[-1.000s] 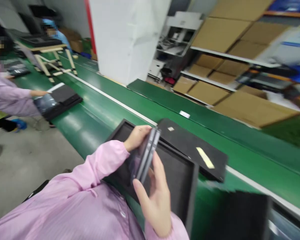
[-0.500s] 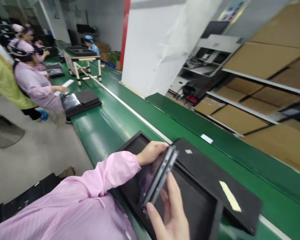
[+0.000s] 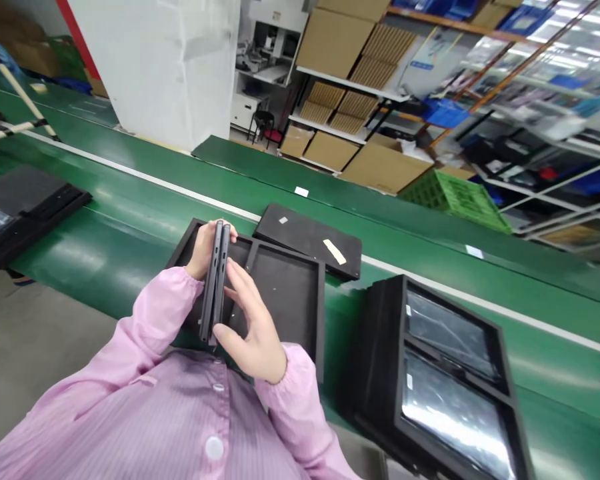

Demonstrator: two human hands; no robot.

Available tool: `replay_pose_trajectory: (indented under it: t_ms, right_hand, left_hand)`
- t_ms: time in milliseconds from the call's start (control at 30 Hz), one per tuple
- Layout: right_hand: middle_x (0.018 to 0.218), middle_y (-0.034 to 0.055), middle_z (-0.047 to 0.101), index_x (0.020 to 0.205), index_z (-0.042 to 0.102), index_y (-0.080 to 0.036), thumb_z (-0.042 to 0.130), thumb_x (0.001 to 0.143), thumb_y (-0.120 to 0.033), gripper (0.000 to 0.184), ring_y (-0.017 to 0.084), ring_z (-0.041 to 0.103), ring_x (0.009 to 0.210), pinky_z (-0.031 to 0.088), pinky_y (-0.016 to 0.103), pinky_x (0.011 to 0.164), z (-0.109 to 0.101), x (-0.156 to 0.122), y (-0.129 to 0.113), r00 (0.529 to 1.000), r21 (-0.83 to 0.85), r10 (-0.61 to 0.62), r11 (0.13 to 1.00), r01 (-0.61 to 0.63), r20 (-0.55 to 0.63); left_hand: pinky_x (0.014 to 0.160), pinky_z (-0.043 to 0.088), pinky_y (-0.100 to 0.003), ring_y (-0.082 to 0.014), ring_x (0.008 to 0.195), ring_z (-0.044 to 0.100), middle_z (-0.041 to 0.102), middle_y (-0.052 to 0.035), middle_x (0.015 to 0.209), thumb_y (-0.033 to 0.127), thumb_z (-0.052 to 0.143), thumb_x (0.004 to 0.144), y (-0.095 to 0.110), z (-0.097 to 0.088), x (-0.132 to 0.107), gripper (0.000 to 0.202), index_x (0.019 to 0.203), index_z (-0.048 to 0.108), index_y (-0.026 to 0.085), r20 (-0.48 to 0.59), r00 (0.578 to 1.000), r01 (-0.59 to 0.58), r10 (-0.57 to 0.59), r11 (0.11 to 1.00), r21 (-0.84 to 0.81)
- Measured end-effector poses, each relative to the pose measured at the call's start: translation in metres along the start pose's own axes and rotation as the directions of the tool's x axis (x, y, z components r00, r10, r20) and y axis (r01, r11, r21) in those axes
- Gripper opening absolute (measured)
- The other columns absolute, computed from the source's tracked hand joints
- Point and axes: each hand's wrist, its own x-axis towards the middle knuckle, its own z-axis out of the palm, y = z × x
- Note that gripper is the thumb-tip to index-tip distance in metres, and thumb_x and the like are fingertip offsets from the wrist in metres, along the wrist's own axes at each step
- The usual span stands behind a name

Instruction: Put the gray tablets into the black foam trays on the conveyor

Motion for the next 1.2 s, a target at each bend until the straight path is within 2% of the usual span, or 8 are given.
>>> replay_pose_trajectory:
  t_ms: [233,633,1000,1200]
  right_hand:
    - [0.163,0.0043,0.035,0.152,0.040,-0.038,0.062,0.092,-0.031,0.064,0.030,0.035,0.150,0.047,0.049,0.113,-0.001,-0.005,0.003,1.000,0.041,0.000,0.999,0.001,-0.022]
    - [0.162,0.0004,0.038,0.149,0.045,-0.037,0.058,0.089,-0.029,0.063,0.029,0.036,0.150,0.049,0.049,0.112,-0.002,-0.010,0.003,0.994,0.068,0.070,0.996,-0.064,-0.081]
    - [0.161,-0.0007,0.040,0.149,0.046,-0.034,0.054,0.084,-0.026,0.066,0.030,0.036,0.150,0.050,0.051,0.110,-0.004,-0.014,0.006,0.982,0.113,0.124,0.988,-0.108,-0.145]
    - [0.160,-0.0024,0.040,0.148,0.047,-0.035,0.052,0.086,-0.025,0.063,0.029,0.037,0.149,0.052,0.050,0.109,-0.003,-0.015,0.007,0.978,0.141,0.119,0.985,-0.096,-0.172]
  left_hand:
    - [0.060,0.040,-0.030,-0.0145,0.061,0.051,0.054,-0.0014,0.060,0.086,0.042,0.079,-0.005,0.002,-0.001,0.070,0.060,0.055,0.020,-0.006,1.000,-0.009,0.009,1.000,0.010]
    - [0.062,0.039,-0.029,-0.0120,0.057,0.049,0.051,0.0009,0.058,0.079,0.049,0.082,-0.006,0.007,-0.003,0.065,0.058,0.055,0.019,0.039,0.996,-0.084,0.084,0.996,0.012]
    - [0.058,0.038,-0.029,-0.0132,0.059,0.054,0.055,0.0006,0.059,0.067,0.057,0.084,-0.004,0.017,-0.002,0.054,0.060,0.058,0.018,-0.007,0.998,0.059,-0.060,0.998,-0.038]
    - [0.058,0.038,-0.028,-0.0134,0.061,0.056,0.053,0.0007,0.058,0.063,0.057,0.086,-0.002,0.020,-0.002,0.054,0.057,0.055,0.018,-0.014,0.998,0.064,-0.065,0.997,-0.033]
